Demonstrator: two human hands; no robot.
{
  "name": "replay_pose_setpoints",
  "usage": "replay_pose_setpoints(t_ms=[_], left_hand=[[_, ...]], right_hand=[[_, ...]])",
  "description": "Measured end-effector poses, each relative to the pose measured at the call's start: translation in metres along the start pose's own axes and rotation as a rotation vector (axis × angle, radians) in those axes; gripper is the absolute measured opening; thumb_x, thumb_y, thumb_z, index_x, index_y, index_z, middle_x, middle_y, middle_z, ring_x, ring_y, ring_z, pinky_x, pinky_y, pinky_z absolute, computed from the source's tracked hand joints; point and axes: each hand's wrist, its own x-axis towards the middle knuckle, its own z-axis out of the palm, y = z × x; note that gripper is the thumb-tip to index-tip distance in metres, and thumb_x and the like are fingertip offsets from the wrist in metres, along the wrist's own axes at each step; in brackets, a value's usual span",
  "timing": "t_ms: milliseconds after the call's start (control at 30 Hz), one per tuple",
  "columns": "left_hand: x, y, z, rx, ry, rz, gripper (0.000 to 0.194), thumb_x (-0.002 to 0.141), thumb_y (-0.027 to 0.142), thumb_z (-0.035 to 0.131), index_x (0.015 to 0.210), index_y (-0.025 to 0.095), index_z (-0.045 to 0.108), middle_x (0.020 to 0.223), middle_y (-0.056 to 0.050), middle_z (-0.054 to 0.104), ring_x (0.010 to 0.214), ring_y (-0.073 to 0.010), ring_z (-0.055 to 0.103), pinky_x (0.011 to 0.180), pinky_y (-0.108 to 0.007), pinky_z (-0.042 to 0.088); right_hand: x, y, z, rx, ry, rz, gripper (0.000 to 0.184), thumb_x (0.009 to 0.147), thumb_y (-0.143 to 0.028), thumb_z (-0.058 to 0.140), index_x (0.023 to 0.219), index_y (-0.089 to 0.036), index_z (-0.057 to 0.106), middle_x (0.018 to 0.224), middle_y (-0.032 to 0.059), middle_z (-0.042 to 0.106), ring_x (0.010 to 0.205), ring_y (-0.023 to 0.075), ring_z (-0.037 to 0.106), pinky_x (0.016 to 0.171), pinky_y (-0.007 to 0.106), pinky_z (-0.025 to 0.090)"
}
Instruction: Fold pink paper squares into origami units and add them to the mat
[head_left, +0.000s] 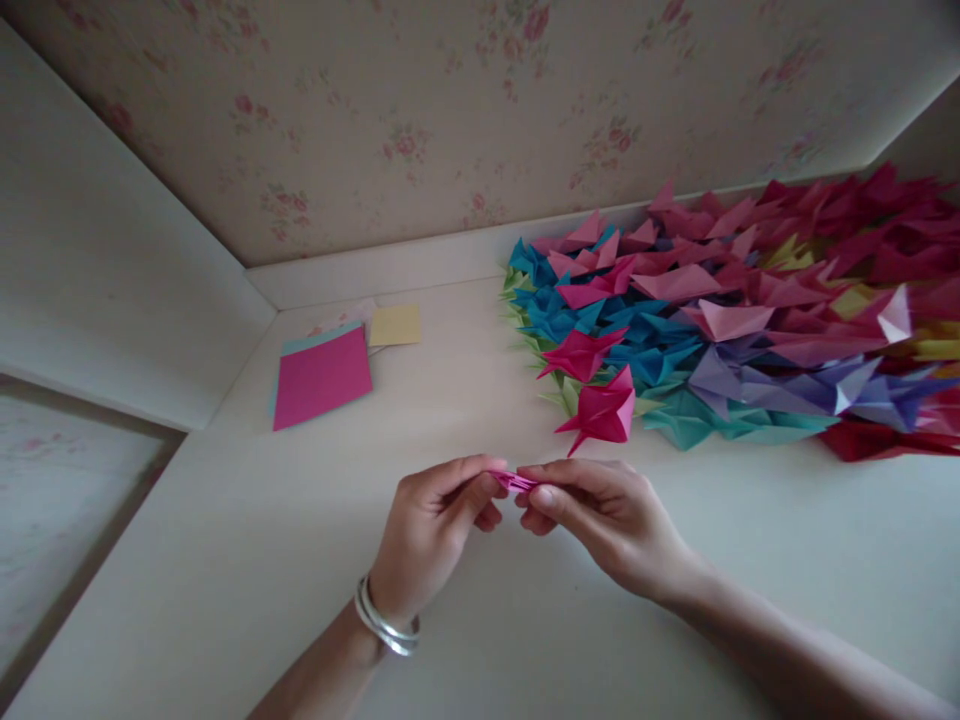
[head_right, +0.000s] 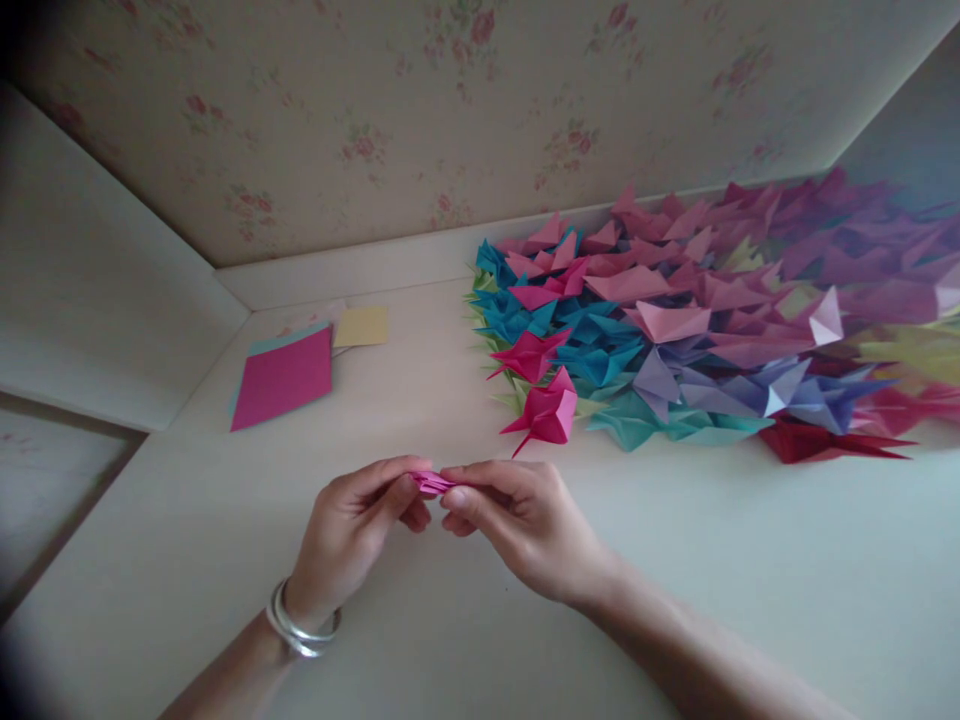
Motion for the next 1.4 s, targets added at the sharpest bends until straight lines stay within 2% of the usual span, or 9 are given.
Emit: replay_pose_setpoints(t_ms=[133, 267, 367, 500, 700, 967, 1100, 1233, 1400], left_hand=[[0.002, 0.000, 0.001, 0.171, 0.005, 0.094, 0.021, 0.095, 0.031, 0.059, 0.103, 0.021, 0.076, 0.088, -0.004, 0.069, 0.056, -0.0085, 0.063, 0.053, -0.020, 0.053], [-0.001, 0.004, 0.003, 0.242, -0.057, 0.014, 0.026, 0.098, 0.033, 0.055, 0.109, 0.018, 0.073, 0.057, 0.004, 0.057, 0.046, -0.0081, 0.054, 0.049, -0.018, 0.044], [-0.004, 0.006, 0.004, 0.169, -0.083, -0.079, 0.032, 0.098, 0.039, 0.053, 0.110, 0.016, 0.071, 0.049, 0.006, 0.048, 0.042, -0.0080, 0.047, 0.044, -0.018, 0.037], [-0.006, 0.005, 0.005, 0.117, -0.091, -0.123, 0.032, 0.098, 0.041, 0.051, 0.109, 0.016, 0.068, 0.054, 0.005, 0.050, 0.046, -0.0089, 0.048, 0.046, -0.018, 0.038], [-0.009, 0.000, 0.011, 0.349, -0.075, 0.073, 0.024, 0.100, 0.033, 0.047, 0.101, 0.017, 0.065, 0.064, 0.002, 0.059, 0.055, -0.0103, 0.054, 0.053, -0.019, 0.042], [-0.009, -0.003, 0.012, 0.225, -0.122, 0.167, 0.020, 0.101, 0.025, 0.045, 0.092, 0.019, 0.061, 0.063, 0.003, 0.061, 0.058, -0.0109, 0.058, 0.059, -0.019, 0.046], [-0.007, -0.004, 0.012, 0.299, -0.104, 0.134, 0.020, 0.101, 0.029, 0.046, 0.095, 0.020, 0.063, 0.062, 0.004, 0.058, 0.056, -0.0105, 0.056, 0.057, -0.019, 0.044], [-0.006, -0.002, 0.008, 0.375, -0.093, 0.065, 0.027, 0.103, 0.034, 0.040, 0.113, 0.021, 0.061, 0.064, 0.004, 0.059, 0.050, -0.0094, 0.053, 0.051, -0.019, 0.042], [-0.008, 0.001, 0.005, 0.387, -0.119, 0.063, 0.032, 0.103, 0.034, 0.039, 0.086, 0.019, 0.061, 0.055, 0.004, 0.054, 0.046, -0.0095, 0.051, 0.051, -0.020, 0.041]], right_hand=[[-0.001, 0.009, 0.001, -0.083, 0.025, -0.003, 0.029, 0.099, -0.037, 0.053, 0.092, -0.016, 0.074, 0.070, 0.0051, 0.075, 0.063, 0.0162, 0.073, 0.058, 0.024, 0.059], [-0.002, 0.014, 0.004, -0.078, 0.039, 0.030, 0.030, 0.099, -0.037, 0.052, 0.089, -0.016, 0.072, 0.069, 0.0042, 0.074, 0.060, 0.0151, 0.072, 0.057, 0.023, 0.058], [-0.001, 0.013, 0.007, -0.031, 0.050, 0.064, 0.029, 0.098, -0.037, 0.055, 0.087, -0.016, 0.072, 0.069, 0.0043, 0.073, 0.059, 0.0150, 0.072, 0.056, 0.023, 0.058], [-0.001, 0.011, 0.010, 0.018, 0.037, 0.106, 0.030, 0.097, -0.038, 0.056, 0.087, -0.015, 0.071, 0.069, 0.0048, 0.072, 0.060, 0.0154, 0.071, 0.056, 0.024, 0.059], [-0.002, 0.012, 0.012, -0.048, -0.099, 0.094, 0.029, 0.099, -0.034, 0.053, 0.086, -0.014, 0.069, 0.071, 0.0053, 0.071, 0.064, 0.0157, 0.070, 0.061, 0.025, 0.058], [0.001, 0.011, 0.014, 0.031, -0.174, 0.180, 0.028, 0.096, -0.038, 0.057, 0.087, -0.014, 0.068, 0.075, 0.0073, 0.073, 0.070, 0.0177, 0.071, 0.064, 0.026, 0.056], [0.001, 0.009, 0.013, 0.077, -0.146, 0.213, 0.031, 0.094, -0.041, 0.059, 0.083, -0.013, 0.066, 0.068, 0.0057, 0.071, 0.063, 0.0160, 0.069, 0.059, 0.024, 0.055], [0.004, 0.009, 0.008, 0.084, -0.063, 0.199, 0.035, 0.093, -0.043, 0.060, 0.076, -0.014, 0.065, 0.062, 0.0033, 0.067, 0.056, 0.0136, 0.065, 0.054, 0.022, 0.051], [0.005, 0.012, 0.006, 0.109, -0.027, 0.195, 0.033, 0.093, -0.043, 0.060, 0.076, -0.015, 0.063, 0.060, 0.0010, 0.065, 0.051, 0.0105, 0.060, 0.049, 0.020, 0.044]])
